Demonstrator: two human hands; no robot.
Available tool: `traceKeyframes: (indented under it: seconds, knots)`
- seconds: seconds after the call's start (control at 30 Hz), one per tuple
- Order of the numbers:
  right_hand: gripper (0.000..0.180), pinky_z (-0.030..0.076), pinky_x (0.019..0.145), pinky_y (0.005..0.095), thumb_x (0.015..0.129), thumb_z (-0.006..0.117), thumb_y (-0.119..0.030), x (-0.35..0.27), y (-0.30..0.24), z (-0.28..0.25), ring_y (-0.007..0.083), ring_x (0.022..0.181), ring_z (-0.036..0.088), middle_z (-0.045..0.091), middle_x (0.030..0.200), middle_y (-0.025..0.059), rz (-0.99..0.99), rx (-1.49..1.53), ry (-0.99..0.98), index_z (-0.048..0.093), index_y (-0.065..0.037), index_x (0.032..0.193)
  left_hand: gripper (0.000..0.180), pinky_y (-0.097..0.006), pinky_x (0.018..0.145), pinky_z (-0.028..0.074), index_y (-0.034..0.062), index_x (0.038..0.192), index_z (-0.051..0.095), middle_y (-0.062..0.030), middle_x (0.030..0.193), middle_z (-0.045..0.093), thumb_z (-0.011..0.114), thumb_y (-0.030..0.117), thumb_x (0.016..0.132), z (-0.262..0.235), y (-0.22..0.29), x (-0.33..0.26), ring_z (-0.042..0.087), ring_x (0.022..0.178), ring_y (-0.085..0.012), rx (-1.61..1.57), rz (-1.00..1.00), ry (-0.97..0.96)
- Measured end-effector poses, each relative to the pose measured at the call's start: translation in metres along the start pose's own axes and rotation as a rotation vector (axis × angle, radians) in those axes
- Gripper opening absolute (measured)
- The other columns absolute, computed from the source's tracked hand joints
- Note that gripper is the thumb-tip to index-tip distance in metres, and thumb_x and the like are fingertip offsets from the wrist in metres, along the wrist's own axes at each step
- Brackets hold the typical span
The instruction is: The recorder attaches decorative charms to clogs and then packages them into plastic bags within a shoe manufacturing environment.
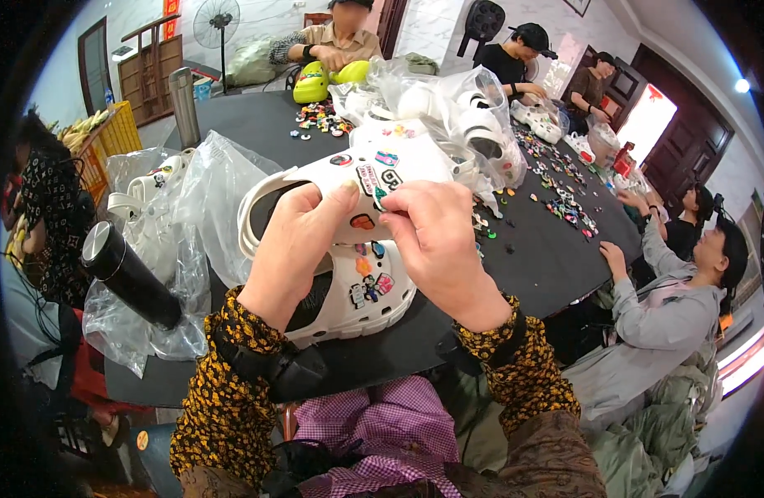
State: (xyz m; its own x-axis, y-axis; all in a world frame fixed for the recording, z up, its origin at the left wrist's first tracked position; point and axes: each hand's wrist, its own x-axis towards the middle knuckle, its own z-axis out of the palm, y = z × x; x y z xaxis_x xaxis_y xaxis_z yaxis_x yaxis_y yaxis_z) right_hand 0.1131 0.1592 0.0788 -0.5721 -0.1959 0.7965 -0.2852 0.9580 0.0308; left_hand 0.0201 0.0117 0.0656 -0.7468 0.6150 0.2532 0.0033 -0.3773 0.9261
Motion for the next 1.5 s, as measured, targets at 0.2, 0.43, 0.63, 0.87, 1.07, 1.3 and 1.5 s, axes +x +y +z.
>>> traceKeyframes:
  seconds: [0.2,0.43,0.63,0.87,1.07,1.3,1.5]
  knots:
    - [0.018,0.037,0.083,0.0378,0.077,0.063,-0.003,-0.003,0.006,0.005,0.0253,0.089,0.056,0.059,0.091,0.0076,-0.009,0.006,0.039,0.058,-0.006,0.094,0.03,-0.026,0.081,0.045,-0.0026,0.108,0.062,-0.0056,0.101,0.065,0.057,0.021,0.089,-0.001,0.0,0.001,0.059,0.089,-0.0109,-0.022,-0.049,-0.052]
    - [0.015,0.039,0.08,0.0353,0.076,0.064,0.0,-0.004,0.009,0.009,0.0239,0.084,0.058,0.063,0.087,0.0066,0.04,0.047,0.095,0.06,-0.006,0.09,0.03,-0.025,0.076,0.048,-0.006,0.106,0.061,-0.006,0.098,0.065,0.055,0.018,0.089,0.0,-0.003,0.002,0.06,0.086,-0.0098,-0.022,-0.024,-0.062]
    - [0.018,0.04,0.079,0.0339,0.074,0.065,0.003,-0.007,0.007,0.014,0.0238,0.084,0.057,0.063,0.09,0.0064,0.025,0.021,0.116,0.062,-0.005,0.09,0.029,-0.025,0.079,0.046,-0.0054,0.108,0.06,-0.0054,0.099,0.064,0.054,0.018,0.091,-0.003,-0.006,0.002,0.058,0.088,-0.01,-0.031,-0.006,-0.048]
    - [0.037,0.038,0.084,0.0373,0.069,0.061,0.006,-0.018,-0.004,0.01,0.0241,0.091,0.054,0.058,0.103,0.0083,-0.059,-0.129,0.016,0.063,-0.001,0.104,0.029,-0.026,0.079,0.046,-0.0047,0.11,0.06,-0.0056,0.102,0.064,0.053,0.017,0.092,-0.001,-0.007,0.0,0.058,0.089,-0.0099,-0.052,0.023,-0.041]
    - [0.036,0.036,0.087,0.0398,0.073,0.058,-0.007,-0.022,-0.001,0.01,0.0237,0.094,0.053,0.056,0.107,0.0123,-0.141,-0.235,-0.045,0.06,0.005,0.107,0.029,-0.025,0.077,0.047,-0.0056,0.109,0.06,-0.005,0.1,0.064,0.053,0.016,0.092,0.001,-0.013,0.001,0.058,0.088,-0.0089,-0.022,0.059,-0.006]
    - [0.037,0.036,0.088,0.0386,0.075,0.056,-0.01,-0.023,-0.004,0.007,0.0227,0.098,0.053,0.055,0.109,0.0126,-0.142,-0.247,-0.111,0.059,0.006,0.108,0.025,-0.025,0.075,0.047,-0.0059,0.105,0.061,-0.0043,0.096,0.065,0.052,0.012,0.091,0.004,-0.018,-0.001,0.057,0.085,-0.0082,0.046,0.107,0.014]
    - [0.039,0.036,0.088,0.0376,0.074,0.056,-0.01,-0.022,-0.003,0.004,0.0235,0.099,0.051,0.054,0.109,0.0123,-0.131,-0.233,-0.136,0.057,0.006,0.11,0.023,-0.024,0.073,0.047,-0.0057,0.104,0.062,-0.0037,0.093,0.065,0.053,0.011,0.09,0.004,-0.022,-0.001,0.057,0.083,-0.0076,0.049,0.111,0.021]
